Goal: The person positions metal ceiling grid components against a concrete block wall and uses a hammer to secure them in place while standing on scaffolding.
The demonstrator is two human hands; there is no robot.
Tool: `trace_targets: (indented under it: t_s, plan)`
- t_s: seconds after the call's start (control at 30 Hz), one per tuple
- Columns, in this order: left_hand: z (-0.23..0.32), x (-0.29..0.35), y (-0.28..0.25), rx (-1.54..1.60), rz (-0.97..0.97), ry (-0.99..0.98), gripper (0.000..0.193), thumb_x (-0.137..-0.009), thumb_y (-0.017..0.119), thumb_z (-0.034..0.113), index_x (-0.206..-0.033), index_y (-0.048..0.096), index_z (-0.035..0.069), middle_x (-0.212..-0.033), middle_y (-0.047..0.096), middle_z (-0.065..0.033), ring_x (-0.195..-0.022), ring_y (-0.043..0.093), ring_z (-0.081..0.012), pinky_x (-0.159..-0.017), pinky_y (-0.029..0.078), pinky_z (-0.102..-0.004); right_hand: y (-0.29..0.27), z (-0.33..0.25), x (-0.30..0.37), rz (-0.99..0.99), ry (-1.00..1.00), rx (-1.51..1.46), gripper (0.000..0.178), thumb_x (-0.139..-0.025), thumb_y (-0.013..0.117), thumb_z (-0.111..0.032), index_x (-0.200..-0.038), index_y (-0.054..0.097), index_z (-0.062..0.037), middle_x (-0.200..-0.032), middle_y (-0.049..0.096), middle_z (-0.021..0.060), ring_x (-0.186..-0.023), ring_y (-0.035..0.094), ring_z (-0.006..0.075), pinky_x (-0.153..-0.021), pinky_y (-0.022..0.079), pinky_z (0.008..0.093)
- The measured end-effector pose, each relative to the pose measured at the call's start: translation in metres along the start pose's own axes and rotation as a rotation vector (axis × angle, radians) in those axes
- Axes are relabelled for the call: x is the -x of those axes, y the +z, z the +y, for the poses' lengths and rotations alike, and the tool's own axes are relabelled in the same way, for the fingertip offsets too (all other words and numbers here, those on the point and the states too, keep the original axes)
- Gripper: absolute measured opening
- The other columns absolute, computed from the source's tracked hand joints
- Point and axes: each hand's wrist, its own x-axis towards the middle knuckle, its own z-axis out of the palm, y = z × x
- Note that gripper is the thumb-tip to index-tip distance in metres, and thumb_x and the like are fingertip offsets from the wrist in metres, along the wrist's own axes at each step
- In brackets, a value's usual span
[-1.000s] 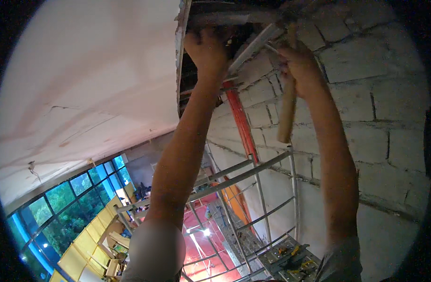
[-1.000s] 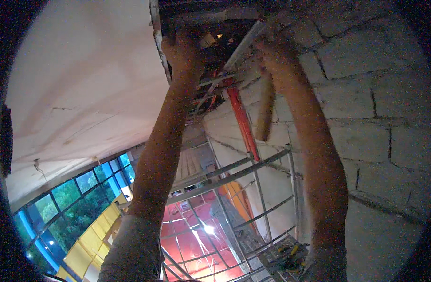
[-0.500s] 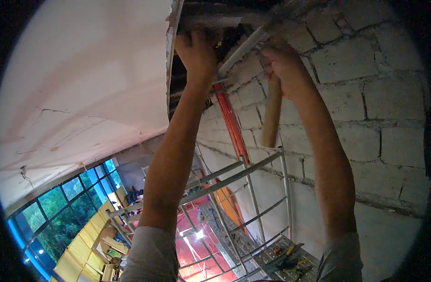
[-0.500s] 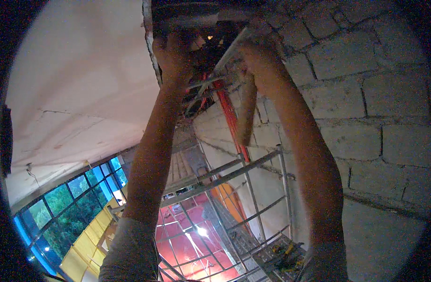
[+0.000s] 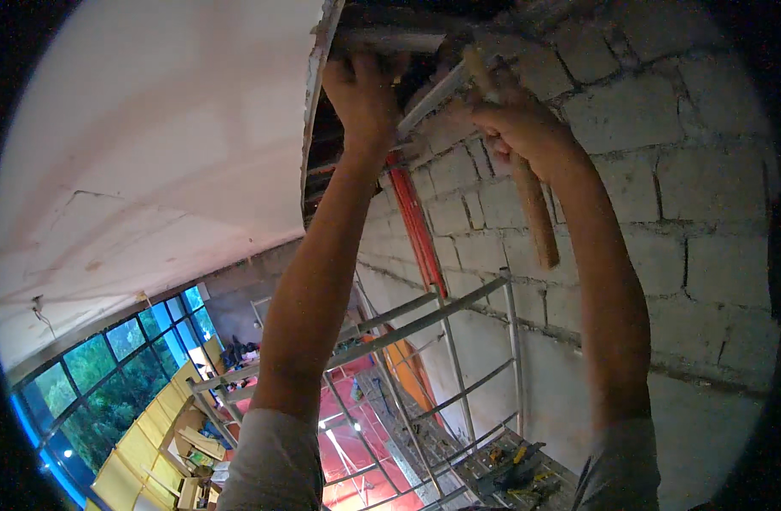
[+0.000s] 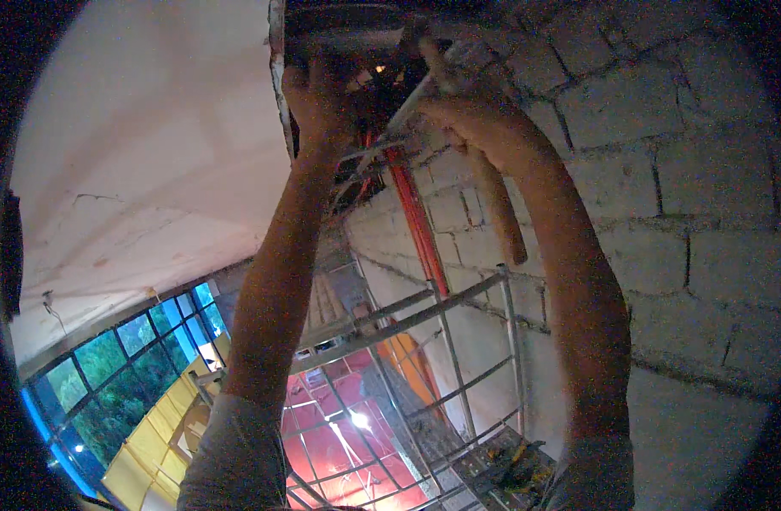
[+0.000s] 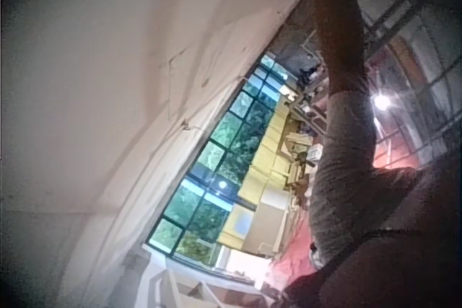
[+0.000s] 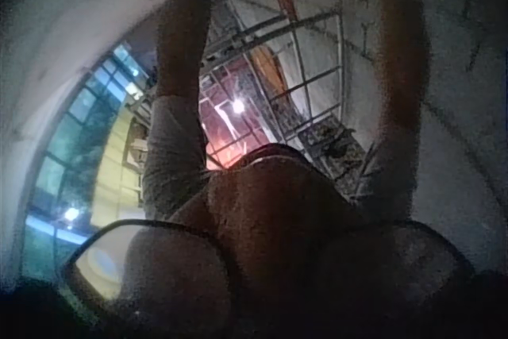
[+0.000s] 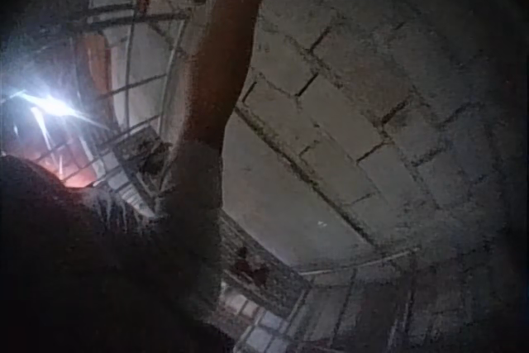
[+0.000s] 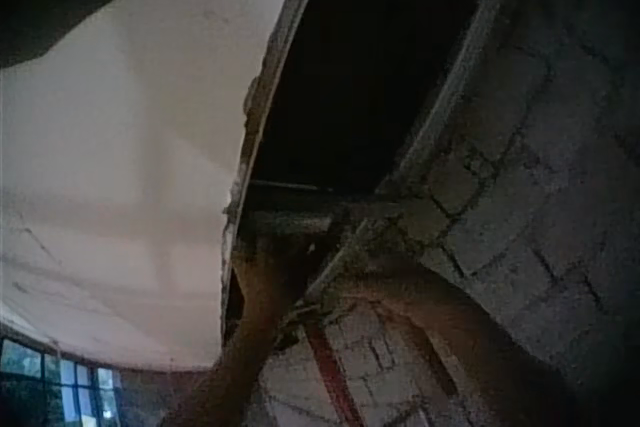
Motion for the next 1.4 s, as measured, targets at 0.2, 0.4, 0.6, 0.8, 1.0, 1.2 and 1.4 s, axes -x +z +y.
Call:
trace_targets:
  t_s: [0.2,0.4,0.6,0.8,1.0,1.2,1.4]
  plan:
    - [-0.003,-0.003,0.007,0.14,0.049,-0.082,0.026,-0.093,0.057,0.021,-0.1,0.061,-0.004,-0.095,0.067,-0.0117,-0.084,0.063,-0.0209,-0.075,0.051,-0.0329,-0.003,0.01,-0.02,0.184,-0.129,-0.352,0.025,-0.082,0.069,-0.023,-0.1,0.053,-0.0139,-0.069,0.047,-0.0028,-0.051,0.043,0.0087,-0.046,0.04,0.0284]
    - [0.002,-0.005,0.003,-0.133,0.015,0.11,0.017,-0.093,0.046,0.01,-0.09,0.054,-0.004,-0.083,0.063,-0.0109,-0.073,0.066,-0.0185,-0.065,0.057,-0.032,-0.01,0.001,-0.008,-0.025,-0.012,0.054,0.019,-0.083,0.067,-0.018,-0.096,0.054,-0.0119,-0.069,0.048,-0.0016,-0.052,0.043,0.0106,-0.047,0.042,0.0299]
    - [0.006,-0.002,0.014,0.035,0.076,0.016,0.018,-0.093,0.045,0.01,-0.097,0.055,-0.005,-0.088,0.063,-0.0121,-0.073,0.066,-0.0198,-0.066,0.057,-0.0324,-0.003,0.015,-0.023,0.246,-0.153,-0.436,0.019,-0.083,0.068,-0.019,-0.094,0.054,-0.0117,-0.067,0.046,-0.0014,-0.052,0.045,0.0111,-0.046,0.041,0.0291]
    - [-0.005,-0.006,-0.001,-0.132,0.059,0.066,0.024,-0.095,0.049,0.018,-0.102,0.059,-0.003,-0.096,0.066,-0.0108,-0.082,0.062,-0.0196,-0.075,0.052,-0.0342,-0.004,0.013,-0.017,-0.005,-0.099,0.02,0.02,-0.083,0.067,-0.016,-0.098,0.056,-0.0114,-0.068,0.046,-0.0022,-0.055,0.043,0.0104,-0.048,0.04,0.0281]
    - [0.003,-0.004,0.018,0.141,0.137,0.03,0.017,-0.094,0.044,0.009,-0.099,0.051,-0.006,-0.09,0.06,-0.0142,-0.074,0.065,-0.0205,-0.066,0.058,-0.0332,0.006,0.006,-0.018,0.243,-0.018,-0.396,0.028,-0.081,0.069,-0.019,-0.104,0.052,-0.0134,-0.071,0.047,-0.004,-0.054,0.039,0.008,-0.051,0.04,0.0272]
    - [-0.001,-0.003,0.007,-0.023,0.123,0.012,0.016,-0.094,0.042,0.007,-0.102,0.05,-0.005,-0.091,0.06,-0.0116,-0.072,0.064,-0.0187,-0.063,0.058,-0.0329,0.012,-0.003,-0.005,-0.012,-0.085,-0.057,0.023,-0.082,0.067,-0.014,-0.101,0.052,-0.015,-0.069,0.045,-0.0046,-0.052,0.039,0.0066,-0.049,0.038,0.0262]
    - [-0.009,-0.005,0.021,0.147,0.168,0.01,0.022,-0.095,0.044,0.009,-0.111,0.051,-0.004,-0.096,0.059,-0.0101,-0.08,0.06,-0.0159,-0.068,0.054,-0.0308,0.009,0.005,-0.012,0.093,0.011,-0.288,0.021,-0.082,0.067,-0.014,-0.096,0.051,-0.0142,-0.069,0.046,-0.0047,-0.05,0.039,0.0071,-0.046,0.037,0.0261]
